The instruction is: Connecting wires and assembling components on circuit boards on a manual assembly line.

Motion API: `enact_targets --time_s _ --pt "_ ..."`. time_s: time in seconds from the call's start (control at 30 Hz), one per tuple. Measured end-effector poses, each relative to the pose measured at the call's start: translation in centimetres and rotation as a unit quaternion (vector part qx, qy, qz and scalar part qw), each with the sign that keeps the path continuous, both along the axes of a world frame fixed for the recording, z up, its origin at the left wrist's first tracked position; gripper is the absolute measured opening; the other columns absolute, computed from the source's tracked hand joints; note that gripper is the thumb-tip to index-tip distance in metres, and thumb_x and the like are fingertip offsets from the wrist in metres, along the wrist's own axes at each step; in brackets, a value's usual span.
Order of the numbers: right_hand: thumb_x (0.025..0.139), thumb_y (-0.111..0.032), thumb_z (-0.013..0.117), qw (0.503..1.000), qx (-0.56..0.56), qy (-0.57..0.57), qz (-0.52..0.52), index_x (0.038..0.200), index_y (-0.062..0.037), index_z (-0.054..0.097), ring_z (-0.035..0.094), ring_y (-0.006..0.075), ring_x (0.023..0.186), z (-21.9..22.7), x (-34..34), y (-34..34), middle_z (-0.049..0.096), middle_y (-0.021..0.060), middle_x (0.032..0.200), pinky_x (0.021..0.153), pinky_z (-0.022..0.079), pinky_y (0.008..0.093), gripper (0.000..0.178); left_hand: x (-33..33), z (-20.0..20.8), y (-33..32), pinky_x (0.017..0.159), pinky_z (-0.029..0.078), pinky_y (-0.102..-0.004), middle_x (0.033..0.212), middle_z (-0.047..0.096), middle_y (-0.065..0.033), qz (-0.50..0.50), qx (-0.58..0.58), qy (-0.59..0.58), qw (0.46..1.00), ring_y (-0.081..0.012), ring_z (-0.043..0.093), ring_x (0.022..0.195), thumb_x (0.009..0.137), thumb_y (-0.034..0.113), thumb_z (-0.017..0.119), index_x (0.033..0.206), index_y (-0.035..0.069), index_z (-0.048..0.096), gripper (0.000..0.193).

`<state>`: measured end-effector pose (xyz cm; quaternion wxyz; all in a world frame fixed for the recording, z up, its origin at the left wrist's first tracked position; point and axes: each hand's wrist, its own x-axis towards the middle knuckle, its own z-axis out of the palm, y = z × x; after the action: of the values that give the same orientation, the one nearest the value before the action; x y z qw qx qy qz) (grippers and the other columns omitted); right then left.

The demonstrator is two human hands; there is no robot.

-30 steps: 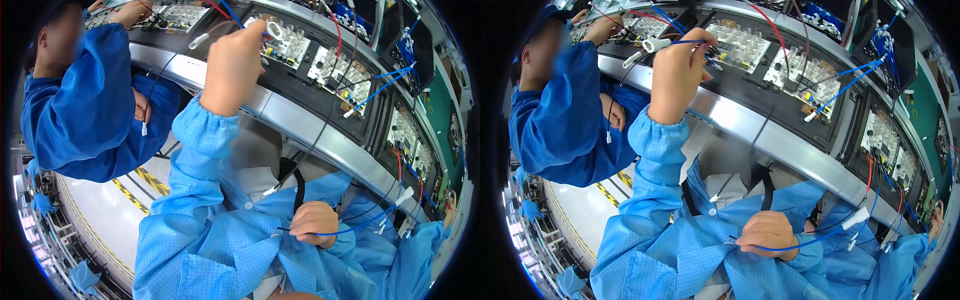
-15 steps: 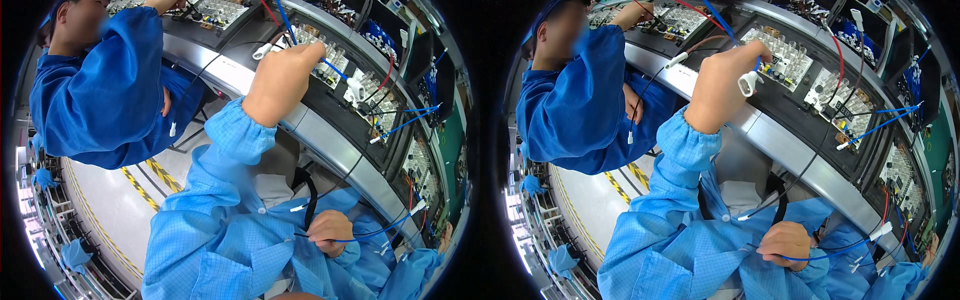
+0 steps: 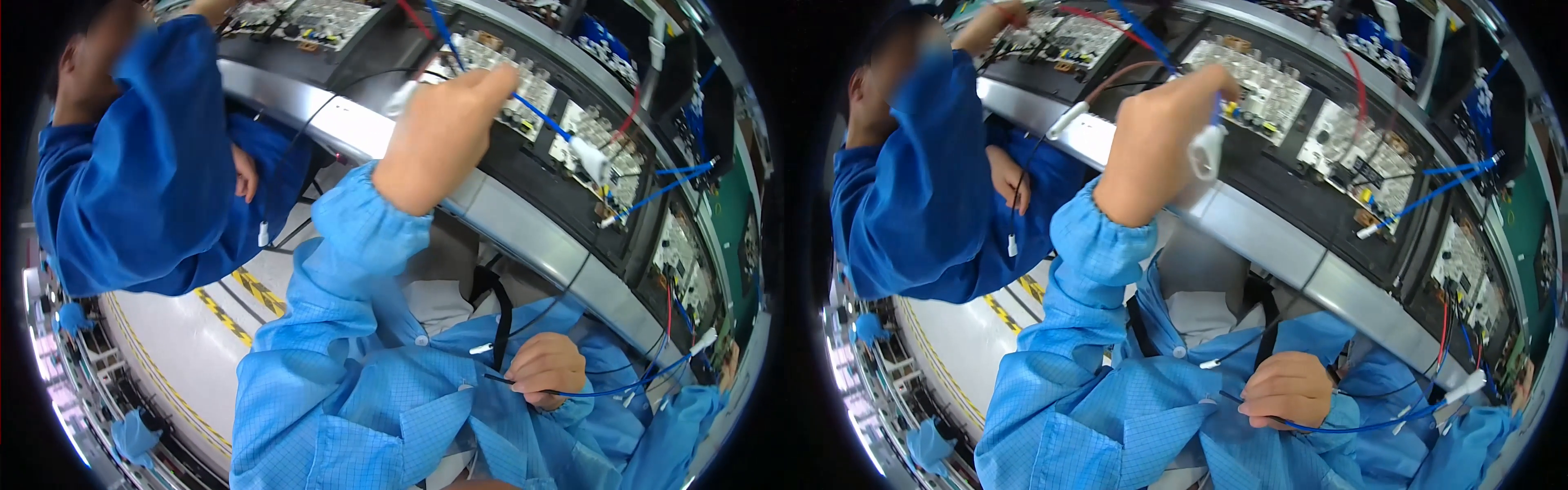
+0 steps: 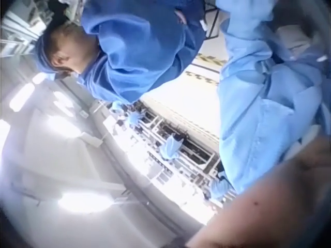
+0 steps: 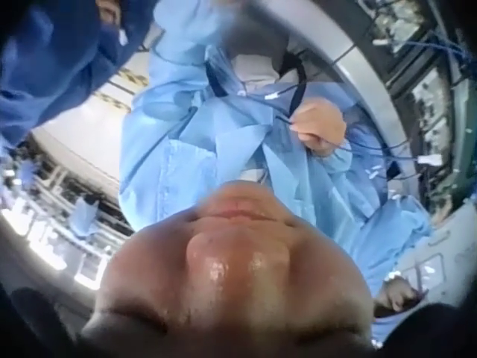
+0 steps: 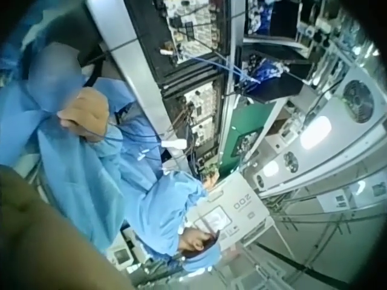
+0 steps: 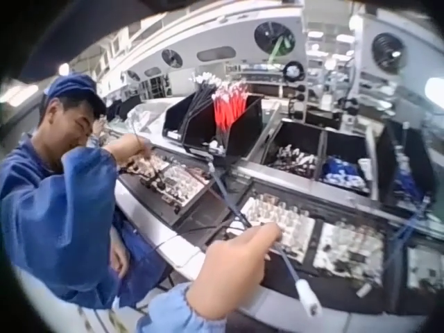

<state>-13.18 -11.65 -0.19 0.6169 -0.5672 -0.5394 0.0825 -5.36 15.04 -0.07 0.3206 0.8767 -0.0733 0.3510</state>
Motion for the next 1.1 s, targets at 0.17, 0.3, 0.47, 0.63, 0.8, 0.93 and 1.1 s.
enact_targets --time_s 0.17,0.3,0.47,0.63,0.8,0.93,1.1 --pt "0.089 -0.021 0.067 0.997 0.052 -0.049 0.005 0.080 -0.0010 0.065 0.067 0.0205 0.059 -0.4 1.5 -1.8 0.065 0.0073 0.065 0.049 0.051 0.0282 0.023 -0.6 0.0 0.0 0.057 0.047 -0.0478 0.081 0.062 -0.0171 0.032 0.073 0.072 0.994 -0.0401 0.062 0.071 0.078 -0.005 0.053 0.097 0.007 0.051 0.023" --pt "0.088 -0.019 0.068 0.990 0.102 -0.065 -0.078 0.080 0.0015 0.066 0.067 0.0218 0.058 -0.4 1.5 -3.3 0.065 0.0078 0.066 0.048 0.052 0.0294 0.022 -0.2 -0.4 -0.1 0.058 0.048 -0.0466 0.083 0.063 -0.0179 0.030 0.079 0.074 0.994 -0.0406 0.062 0.072 0.078 -0.006 0.052 0.099 0.006 0.050 0.024" --pt "0.095 -0.035 0.059 0.955 0.113 -0.047 -0.271 0.078 -0.0038 0.052 0.056 0.0199 0.048 0.2 0.6 -3.4 0.055 0.0062 0.054 0.041 0.041 0.0279 0.036 -0.5 -0.9 -0.3 0.060 0.051 -0.0427 0.089 0.066 -0.0164 0.010 0.005 0.074 0.997 -0.0399 0.063 0.076 0.070 -0.010 0.057 0.098 0.008 0.055 0.034" --pt "0.098 -0.028 0.054 0.923 0.037 -0.105 -0.368 0.082 -0.0012 0.054 0.059 0.0228 0.059 0.6 1.6 -3.3 0.057 0.0100 0.061 0.053 0.046 0.0313 0.031 -0.4 -1.7 -0.3 0.060 0.052 -0.0419 0.090 0.067 -0.0156 0.016 0.000 0.063 0.998 -0.0384 0.064 0.075 0.070 -0.010 0.056 0.097 0.011 0.057 0.034" --pt "0.096 -0.008 0.048 0.864 -0.099 -0.208 -0.448 0.083 0.0012 0.056 0.056 0.0228 0.069 1.2 3.2 -2.1 0.058 0.0127 0.077 0.063 0.044 0.0308 0.018 0.0 -1.9 -0.3 0.060 0.052 -0.0418 0.091 0.067 -0.0140 -0.002 0.022 0.054 0.998 -0.0372 0.065 0.074 0.074 -0.007 0.055 0.098 0.012 0.058 0.030" --pt "0.097 -0.007 0.046 0.853 -0.140 -0.202 -0.461 0.086 0.0009 0.056 0.054 0.0210 0.073 1.2 3.8 -1.7 0.056 0.0124 0.082 0.066 0.043 0.0301 0.016 0.1 -2.1 -0.1 0.061 0.053 -0.0415 0.091 0.067 -0.0136 0.009 0.022 0.055 0.998 -0.0371 0.065 0.075 0.075 -0.006 0.056 0.100 0.012 0.059 0.031" --pt "0.100 -0.008 0.043 0.851 -0.150 -0.170 -0.473 0.089 0.0020 0.056 0.054 0.0176 0.073 0.1 4.6 -2.2 0.056 0.0102 0.084 0.067 0.044 0.0282 0.019 0.3 -2.8 -0.2 0.060 0.053 -0.0403 0.089 0.068 -0.0132 0.017 -0.007 0.028 0.999 -0.0363 0.066 0.075 0.075 -0.007 0.057 0.100 0.012 0.060 0.032"
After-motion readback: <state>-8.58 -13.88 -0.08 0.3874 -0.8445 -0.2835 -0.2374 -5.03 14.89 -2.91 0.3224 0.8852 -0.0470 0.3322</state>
